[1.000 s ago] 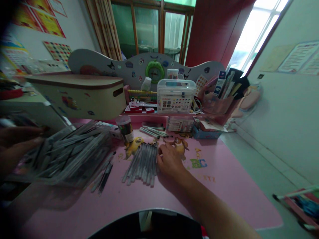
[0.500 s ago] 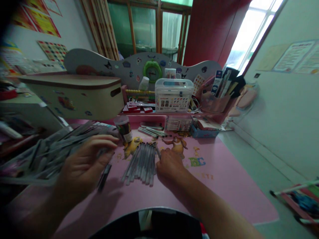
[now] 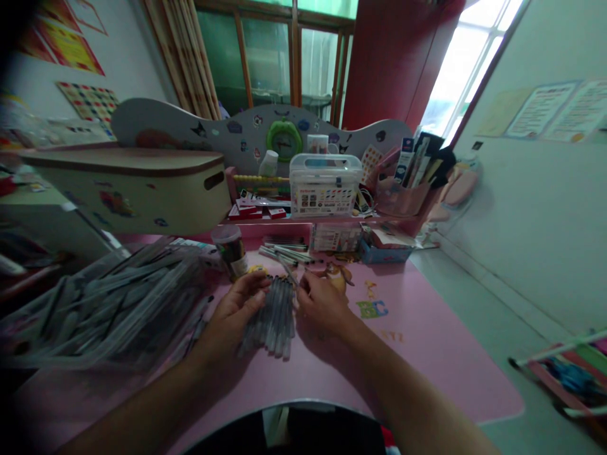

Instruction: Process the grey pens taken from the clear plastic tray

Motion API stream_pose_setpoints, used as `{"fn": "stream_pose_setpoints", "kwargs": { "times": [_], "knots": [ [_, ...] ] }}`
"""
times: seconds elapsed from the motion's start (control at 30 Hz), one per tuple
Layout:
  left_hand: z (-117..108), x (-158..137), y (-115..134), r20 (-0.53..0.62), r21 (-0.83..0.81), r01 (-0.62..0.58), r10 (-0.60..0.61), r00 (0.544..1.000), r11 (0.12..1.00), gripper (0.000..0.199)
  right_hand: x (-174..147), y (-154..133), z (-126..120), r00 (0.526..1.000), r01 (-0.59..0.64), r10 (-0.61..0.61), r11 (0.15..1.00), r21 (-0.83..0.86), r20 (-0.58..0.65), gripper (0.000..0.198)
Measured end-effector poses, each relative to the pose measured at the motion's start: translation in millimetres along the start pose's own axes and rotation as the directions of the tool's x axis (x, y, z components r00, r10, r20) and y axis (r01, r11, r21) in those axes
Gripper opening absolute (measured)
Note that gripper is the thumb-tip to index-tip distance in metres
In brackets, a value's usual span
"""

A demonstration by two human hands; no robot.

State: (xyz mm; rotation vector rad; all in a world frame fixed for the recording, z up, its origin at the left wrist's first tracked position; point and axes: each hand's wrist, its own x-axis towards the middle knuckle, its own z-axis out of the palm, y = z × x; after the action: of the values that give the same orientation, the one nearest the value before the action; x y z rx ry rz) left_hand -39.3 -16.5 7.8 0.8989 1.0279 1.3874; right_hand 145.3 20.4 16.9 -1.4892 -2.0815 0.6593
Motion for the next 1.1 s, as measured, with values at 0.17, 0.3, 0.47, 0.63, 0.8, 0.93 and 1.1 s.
{"fn": "stream_pose_setpoints", "kwargs": {
  "times": [0.17, 0.3, 0.47, 0.63, 0.8, 0.93, 1.1],
  "knots": [
    [4.3, -7.3, -0.9, 0.08, -0.176, 0.091, -0.078, 0.994, 0.98, 0.034, -10.8, -5.4, 10.6, 0.936, 0.081, -0.249, 0.84, 0.537, 0.248, 0.007],
    [3.6, -7.9, -2.4, 0.104, -0.14, 0.09, -0.076, 0.992, 0.986, 0.023, -10.5, -0.9, 21.8, 0.898, -0.09, -0.231, 0.737, 0.669, 0.375, 0.015],
    [3.5, -4.8, -5.4, 0.136, -0.077, 0.083, -0.072, 0.988, 0.994, 0.024, -6.7, 7.2, 34.2, 0.897, -0.228, -0.175, 0.603, 0.765, 0.406, 0.025],
    [2.2, -4.0, -4.4, 0.146, -0.114, 0.13, -0.113, 0.983, 0.985, 0.025, -9.9, 7.0, 32.2, 0.917, -0.173, -0.175, 0.636, 0.752, 0.359, 0.037],
    [-0.1, -4.5, 3.4, 0.178, -0.117, 0.124, -0.102, 0.979, 0.985, 0.026, -11.1, 3.6, 25.7, 0.839, -0.34, -0.217, 0.507, 0.792, 0.5, 0.051],
    [-2.6, -5.1, 8.6, 0.238, -0.084, 0.129, -0.106, 0.965, 0.988, 0.028, -12.0, 3.6, 26.0, 0.749, -0.531, -0.227, 0.357, 0.769, 0.623, 0.045],
    [-4.7, -6.8, 2.6, 0.208, -0.1, 0.148, -0.124, 0.97, 0.984, 0.024, -12.1, 3.1, 27.3, 0.752, -0.531, -0.235, 0.338, 0.777, 0.616, 0.042]
  ]
}}
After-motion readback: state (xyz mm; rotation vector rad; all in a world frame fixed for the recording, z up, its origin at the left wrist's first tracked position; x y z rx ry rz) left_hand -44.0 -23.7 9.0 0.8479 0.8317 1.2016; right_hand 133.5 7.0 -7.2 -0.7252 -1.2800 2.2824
